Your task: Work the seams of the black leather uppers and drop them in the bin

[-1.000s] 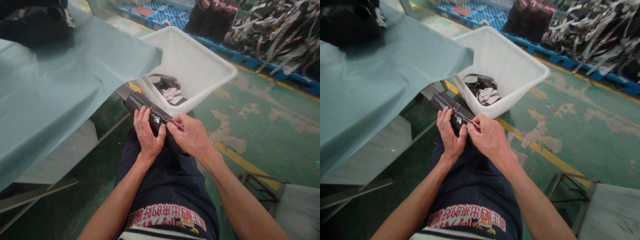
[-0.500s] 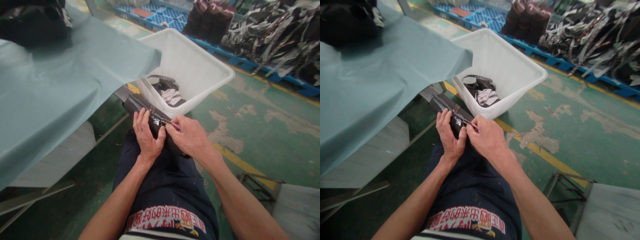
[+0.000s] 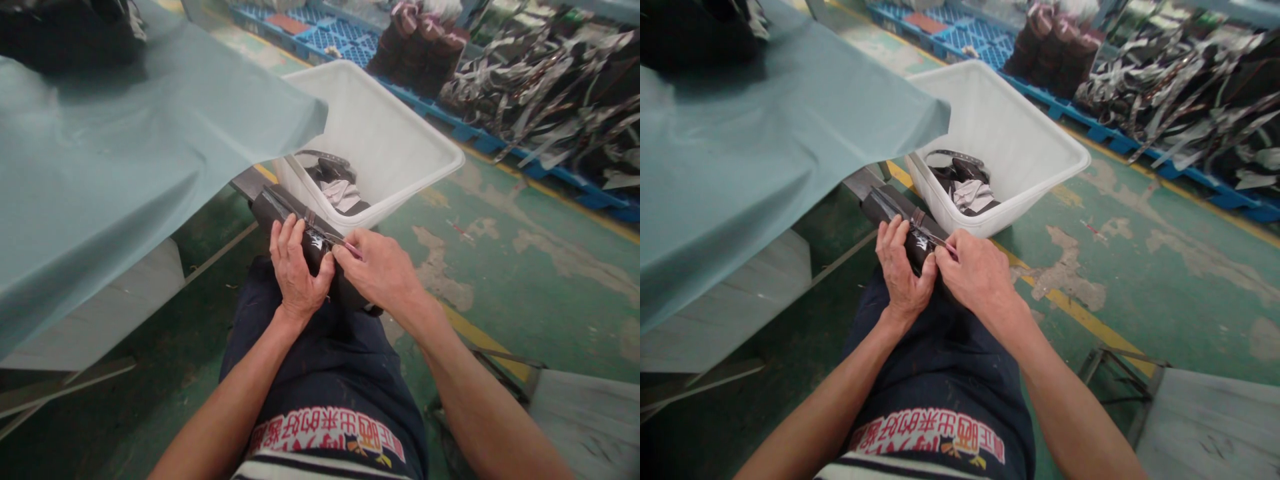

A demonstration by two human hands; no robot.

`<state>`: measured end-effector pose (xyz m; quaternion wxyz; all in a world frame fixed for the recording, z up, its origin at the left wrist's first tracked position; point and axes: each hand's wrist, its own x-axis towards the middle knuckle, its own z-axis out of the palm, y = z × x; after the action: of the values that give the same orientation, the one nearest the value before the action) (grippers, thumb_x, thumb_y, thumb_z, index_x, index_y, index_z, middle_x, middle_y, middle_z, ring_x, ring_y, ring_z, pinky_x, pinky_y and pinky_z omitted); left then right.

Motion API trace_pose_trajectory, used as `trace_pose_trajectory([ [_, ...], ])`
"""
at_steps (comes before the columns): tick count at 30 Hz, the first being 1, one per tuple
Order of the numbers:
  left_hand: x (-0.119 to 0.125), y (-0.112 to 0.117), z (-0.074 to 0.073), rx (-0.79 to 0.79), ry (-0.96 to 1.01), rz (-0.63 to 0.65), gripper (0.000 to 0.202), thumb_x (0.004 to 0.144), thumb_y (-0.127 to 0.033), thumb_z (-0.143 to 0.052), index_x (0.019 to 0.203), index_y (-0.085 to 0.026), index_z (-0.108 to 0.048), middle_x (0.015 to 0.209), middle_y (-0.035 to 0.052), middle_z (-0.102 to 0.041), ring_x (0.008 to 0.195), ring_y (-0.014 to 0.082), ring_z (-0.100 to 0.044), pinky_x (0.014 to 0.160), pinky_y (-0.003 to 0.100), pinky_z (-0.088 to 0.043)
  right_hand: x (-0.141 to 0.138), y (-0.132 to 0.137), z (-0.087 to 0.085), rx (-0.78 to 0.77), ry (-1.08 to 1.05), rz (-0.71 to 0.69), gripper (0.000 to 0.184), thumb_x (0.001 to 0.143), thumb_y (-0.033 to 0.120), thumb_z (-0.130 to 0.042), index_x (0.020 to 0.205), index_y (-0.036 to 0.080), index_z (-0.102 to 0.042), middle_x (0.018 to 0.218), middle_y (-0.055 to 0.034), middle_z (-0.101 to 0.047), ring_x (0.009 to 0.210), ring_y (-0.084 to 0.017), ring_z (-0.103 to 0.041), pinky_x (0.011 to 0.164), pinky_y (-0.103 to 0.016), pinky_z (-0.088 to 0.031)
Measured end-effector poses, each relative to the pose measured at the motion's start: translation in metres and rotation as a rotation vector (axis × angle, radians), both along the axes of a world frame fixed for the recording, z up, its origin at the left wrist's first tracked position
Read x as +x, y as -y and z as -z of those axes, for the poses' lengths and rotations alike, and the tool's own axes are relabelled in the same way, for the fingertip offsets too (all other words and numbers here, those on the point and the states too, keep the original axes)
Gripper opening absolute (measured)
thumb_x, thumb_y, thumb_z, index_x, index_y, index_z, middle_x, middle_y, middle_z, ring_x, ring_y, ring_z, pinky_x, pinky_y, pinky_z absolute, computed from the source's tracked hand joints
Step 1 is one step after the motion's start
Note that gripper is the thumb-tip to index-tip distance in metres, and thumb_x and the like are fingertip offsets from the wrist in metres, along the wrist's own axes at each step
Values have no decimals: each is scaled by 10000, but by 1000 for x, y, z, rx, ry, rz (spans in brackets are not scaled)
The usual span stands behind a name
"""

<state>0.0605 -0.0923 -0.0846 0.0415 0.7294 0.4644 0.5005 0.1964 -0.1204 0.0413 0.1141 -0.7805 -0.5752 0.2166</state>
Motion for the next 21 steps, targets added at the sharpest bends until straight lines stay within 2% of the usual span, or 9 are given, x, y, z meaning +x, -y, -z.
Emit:
trace_pose_trajectory([
  [7,1,1,1,-3,37,12,640,1050,-482,-570,1556,-96,-505,1596,245,-577,1630,388,-392,1341,593,-330,-1,-5,-4,-6,29,-33,212,1008,352,-581,941,228,-740,901,-59,-768,801,-217,-627,698,-321,-329],
  [14,1,1,1,-11,41,11,650,1053,-508,-554,1560,-106,-497,1592,244,-583,1628,391,-394,1337,598,-330,-2,-7,1,75,15,-36,171,1007,346,-600,961,229,-715,916,-49,-763,841,-223,-639,719,-314,-340],
  [21,0,1,1,-11,33,8,664,1048,-540,-546,1558,-117,-501,1586,242,-590,1627,395,-404,1333,593,-336,1,-9,-1,49,-7,-63,194,1008,345,-576,916,231,-703,837,-32,-729,736,-204,-576,694,-314,-335],
])
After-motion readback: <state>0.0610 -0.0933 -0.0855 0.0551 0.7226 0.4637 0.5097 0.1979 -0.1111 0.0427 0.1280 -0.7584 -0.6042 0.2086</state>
